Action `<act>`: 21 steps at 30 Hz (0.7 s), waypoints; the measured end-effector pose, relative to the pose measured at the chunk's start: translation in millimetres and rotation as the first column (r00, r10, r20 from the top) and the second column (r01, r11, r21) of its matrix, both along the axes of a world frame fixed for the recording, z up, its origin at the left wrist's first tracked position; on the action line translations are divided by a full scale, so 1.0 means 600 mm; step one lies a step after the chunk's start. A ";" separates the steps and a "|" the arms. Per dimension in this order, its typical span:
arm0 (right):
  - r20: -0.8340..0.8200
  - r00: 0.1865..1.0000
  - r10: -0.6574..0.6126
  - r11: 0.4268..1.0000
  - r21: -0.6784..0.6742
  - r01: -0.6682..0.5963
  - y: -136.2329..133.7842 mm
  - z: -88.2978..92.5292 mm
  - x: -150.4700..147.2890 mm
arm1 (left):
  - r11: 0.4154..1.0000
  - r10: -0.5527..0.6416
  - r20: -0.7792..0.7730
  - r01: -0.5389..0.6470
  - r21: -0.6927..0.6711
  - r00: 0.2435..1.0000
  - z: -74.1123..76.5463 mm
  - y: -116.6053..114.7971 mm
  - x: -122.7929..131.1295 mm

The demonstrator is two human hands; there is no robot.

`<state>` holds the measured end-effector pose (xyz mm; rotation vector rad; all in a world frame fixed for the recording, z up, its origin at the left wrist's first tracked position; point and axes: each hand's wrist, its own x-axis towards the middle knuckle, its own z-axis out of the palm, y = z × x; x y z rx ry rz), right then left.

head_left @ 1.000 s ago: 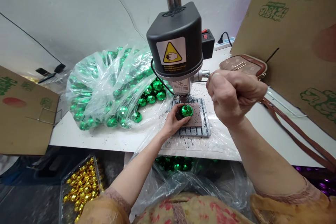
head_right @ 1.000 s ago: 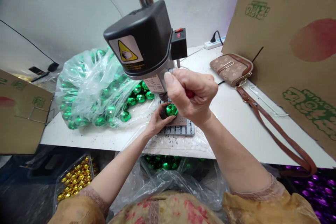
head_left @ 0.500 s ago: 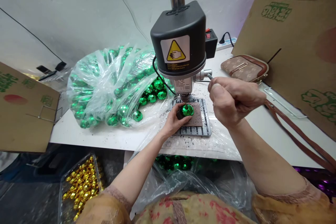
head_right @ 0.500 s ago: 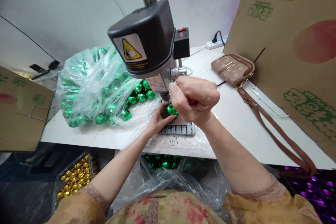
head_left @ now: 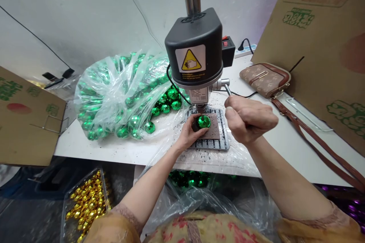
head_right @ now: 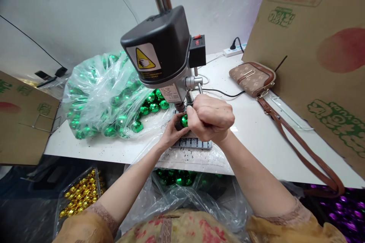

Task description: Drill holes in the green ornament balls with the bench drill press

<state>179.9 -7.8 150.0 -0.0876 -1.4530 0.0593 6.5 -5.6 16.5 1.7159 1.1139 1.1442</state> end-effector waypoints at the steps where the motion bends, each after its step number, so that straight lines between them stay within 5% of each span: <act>1: -0.003 1.000 -0.009 1.000 -0.022 0.009 -0.001 0.002 0.000 | 1.000 0.000 0.004 0.000 -0.002 1.000 -0.001 0.000 0.001; 7: -0.218 0.975 0.039 0.957 -0.273 -0.100 0.008 0.054 -0.009 | 0.997 0.075 0.020 -0.074 -0.017 0.997 0.002 -0.008 0.010; 12: -0.248 0.966 0.069 0.920 -0.358 -0.158 0.014 0.081 -0.007 | 0.966 0.238 -0.153 -0.218 0.137 0.959 0.032 -0.090 -0.019; 15: -0.234 0.968 0.093 0.920 -0.351 -0.173 0.014 0.078 -0.002 | 0.987 0.029 -0.323 0.025 0.161 0.946 0.039 -0.177 -0.063; 17: -0.230 0.969 0.092 0.926 -0.339 -0.168 0.015 0.074 0.000 | 0.963 -0.099 -0.497 0.209 0.172 0.862 0.032 -0.231 -0.093; 19: -0.241 0.966 0.090 0.928 -0.332 -0.169 0.017 0.072 -0.001 | 0.928 -0.141 -0.661 0.331 0.171 0.737 0.021 -0.266 -0.118; 21: -0.259 0.961 0.094 0.926 -0.332 -0.180 0.019 0.070 -0.002 | 0.901 -0.096 -0.712 0.365 0.235 0.695 0.013 -0.271 -0.136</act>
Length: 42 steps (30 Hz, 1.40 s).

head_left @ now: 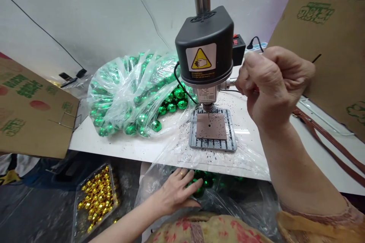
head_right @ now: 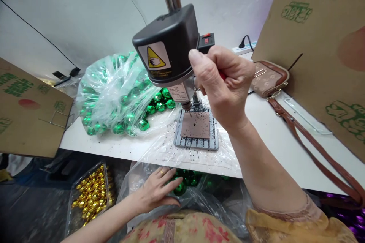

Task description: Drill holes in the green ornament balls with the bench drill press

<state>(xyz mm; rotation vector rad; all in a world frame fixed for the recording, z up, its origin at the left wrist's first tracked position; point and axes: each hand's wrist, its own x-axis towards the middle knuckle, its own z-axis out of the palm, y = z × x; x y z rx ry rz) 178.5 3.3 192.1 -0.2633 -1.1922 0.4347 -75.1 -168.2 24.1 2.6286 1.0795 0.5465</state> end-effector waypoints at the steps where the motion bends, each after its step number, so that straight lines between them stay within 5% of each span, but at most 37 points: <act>1: -0.006 1.000 0.002 1.000 0.000 -0.002 0.001 0.000 -0.001 | 0.998 0.015 0.039 -0.017 0.054 0.999 -0.001 0.011 -0.006; 4: -0.024 1.000 -0.008 1.000 0.013 0.008 0.000 0.000 -0.003 | 0.962 0.183 0.265 -0.228 0.152 0.947 0.013 0.096 -0.011; 8: -0.012 1.000 -0.022 0.999 -0.028 0.022 -0.006 0.003 -0.002 | 0.827 0.496 0.391 -0.559 0.062 0.775 0.044 0.274 0.004; 11: 0.020 0.999 -0.041 0.998 -0.046 0.042 -0.011 0.004 0.001 | 0.730 0.664 0.336 -0.676 -0.099 0.668 0.051 0.383 0.023; 15: 0.036 0.998 -0.049 0.998 -0.036 0.051 -0.012 0.003 0.002 | 0.662 0.746 0.262 -0.723 -0.197 0.612 0.042 0.450 0.047; 19: 0.024 0.999 -0.039 0.999 -0.004 0.039 -0.011 0.002 0.000 | 0.646 0.760 0.285 -0.726 -0.236 0.584 0.035 0.456 0.052; 22: 0.029 0.999 -0.036 0.999 0.012 0.036 -0.012 0.002 -0.002 | 0.645 0.761 0.413 -0.651 -0.400 0.500 0.038 0.437 0.039; 26: 0.029 0.999 -0.035 0.999 0.004 0.035 -0.015 0.001 -0.004 | 0.672 0.740 0.595 -0.293 -0.681 0.315 0.044 0.383 0.022; 29: 0.013 0.999 -0.051 0.999 0.004 0.051 -0.016 0.000 -0.007 | 0.683 0.716 0.656 -0.049 -0.729 0.238 0.043 0.337 0.029; 35: 0.018 0.996 -0.090 0.995 -0.038 0.090 -0.011 -0.006 -0.008 | 0.689 0.684 0.669 0.045 -0.724 0.292 0.025 0.297 0.082; 42: 0.119 0.985 -0.129 0.987 -0.076 0.138 -0.006 -0.016 0.000 | 0.812 0.540 0.728 -0.036 -0.582 0.423 -0.006 0.303 0.116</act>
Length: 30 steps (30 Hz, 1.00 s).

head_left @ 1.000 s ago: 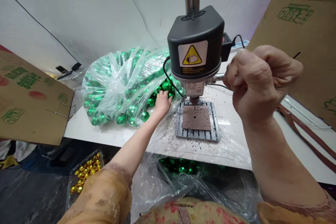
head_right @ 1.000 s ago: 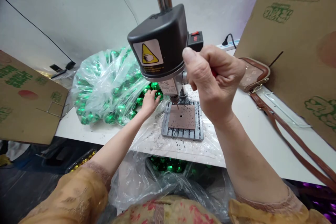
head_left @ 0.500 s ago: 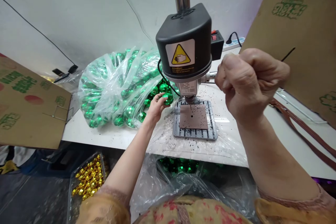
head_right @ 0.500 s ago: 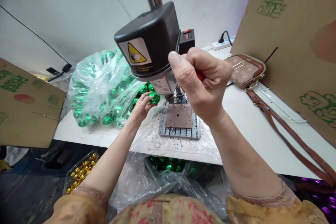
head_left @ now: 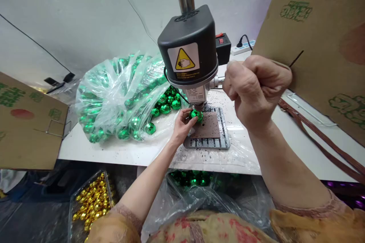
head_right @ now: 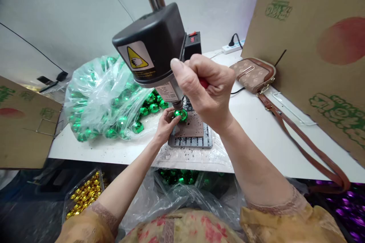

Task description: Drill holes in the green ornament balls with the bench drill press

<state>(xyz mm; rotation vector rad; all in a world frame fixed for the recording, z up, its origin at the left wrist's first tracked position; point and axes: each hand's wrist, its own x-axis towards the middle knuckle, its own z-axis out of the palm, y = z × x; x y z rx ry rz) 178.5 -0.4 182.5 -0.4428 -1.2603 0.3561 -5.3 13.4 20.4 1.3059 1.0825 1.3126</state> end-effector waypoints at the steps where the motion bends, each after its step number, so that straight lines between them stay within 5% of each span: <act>1: -0.003 1.000 0.005 1.000 0.000 -0.005 0.000 0.001 0.000 | 1.000 -0.002 -0.008 0.002 0.009 1.000 -0.003 0.001 0.002; 15: 0.035 0.999 0.023 0.995 0.096 -0.026 0.000 0.000 0.001 | 0.989 -0.067 -0.168 0.087 0.116 0.984 -0.023 -0.007 -0.002; 30: 0.046 0.998 0.037 0.999 0.008 -0.037 0.003 0.031 0.003 | 0.982 -0.052 -0.270 0.098 0.161 0.962 -0.026 -0.019 0.015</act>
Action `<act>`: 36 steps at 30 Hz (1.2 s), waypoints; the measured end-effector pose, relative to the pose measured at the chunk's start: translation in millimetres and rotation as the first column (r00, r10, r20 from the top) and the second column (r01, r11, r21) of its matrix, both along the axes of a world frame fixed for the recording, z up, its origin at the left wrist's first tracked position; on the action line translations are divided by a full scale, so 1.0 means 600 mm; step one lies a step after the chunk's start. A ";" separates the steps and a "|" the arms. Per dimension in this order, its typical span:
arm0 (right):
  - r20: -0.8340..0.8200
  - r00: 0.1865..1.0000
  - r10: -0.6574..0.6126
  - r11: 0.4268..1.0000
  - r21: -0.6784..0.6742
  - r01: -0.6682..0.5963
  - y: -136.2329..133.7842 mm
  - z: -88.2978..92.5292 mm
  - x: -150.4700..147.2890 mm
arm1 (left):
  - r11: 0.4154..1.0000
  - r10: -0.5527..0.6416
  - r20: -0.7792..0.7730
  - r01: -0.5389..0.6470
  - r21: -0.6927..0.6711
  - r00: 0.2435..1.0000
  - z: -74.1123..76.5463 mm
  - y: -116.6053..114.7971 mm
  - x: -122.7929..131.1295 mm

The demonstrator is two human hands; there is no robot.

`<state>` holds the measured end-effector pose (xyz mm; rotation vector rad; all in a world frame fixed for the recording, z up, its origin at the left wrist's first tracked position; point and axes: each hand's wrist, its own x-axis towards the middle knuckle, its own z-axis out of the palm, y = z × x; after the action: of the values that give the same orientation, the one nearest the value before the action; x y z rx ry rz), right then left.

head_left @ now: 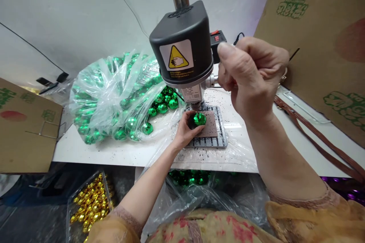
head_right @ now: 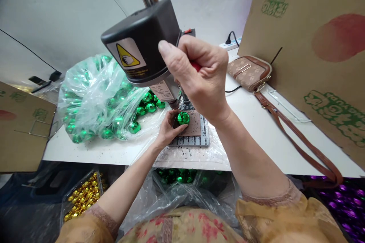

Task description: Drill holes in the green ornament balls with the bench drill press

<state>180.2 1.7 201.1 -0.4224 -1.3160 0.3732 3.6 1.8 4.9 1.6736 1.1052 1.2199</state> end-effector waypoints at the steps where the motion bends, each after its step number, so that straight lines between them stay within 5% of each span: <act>1: -0.015 1.000 0.020 1.000 -0.007 -0.020 0.003 0.003 0.000 | 1.000 -0.004 -0.005 0.004 -0.010 1.000 0.000 -0.002 0.002; 6: -0.093 0.992 0.084 0.996 0.017 -0.083 0.009 0.012 -0.005 | 1.000 -0.001 -0.031 0.001 -0.011 1.000 0.004 -0.012 0.006; 12: -0.136 0.991 0.002 1.000 0.013 0.000 -0.011 -0.008 -0.013 | 1.000 0.015 -0.041 -0.015 -0.016 0.999 0.013 -0.016 0.008; 20: -0.087 0.995 0.044 0.990 0.139 -0.031 -0.019 -0.047 -0.010 | 1.000 0.008 -0.036 -0.008 0.014 0.999 0.010 -0.015 0.008; 36: -0.022 0.999 -0.035 0.960 0.276 0.040 -0.012 -0.069 -0.007 | 1.000 0.013 -0.007 -0.013 0.020 1.000 0.016 -0.017 0.011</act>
<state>176.0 -5.8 159.8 -0.2079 -1.3194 0.1567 10.1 -8.3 14.4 1.6893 1.1136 1.2372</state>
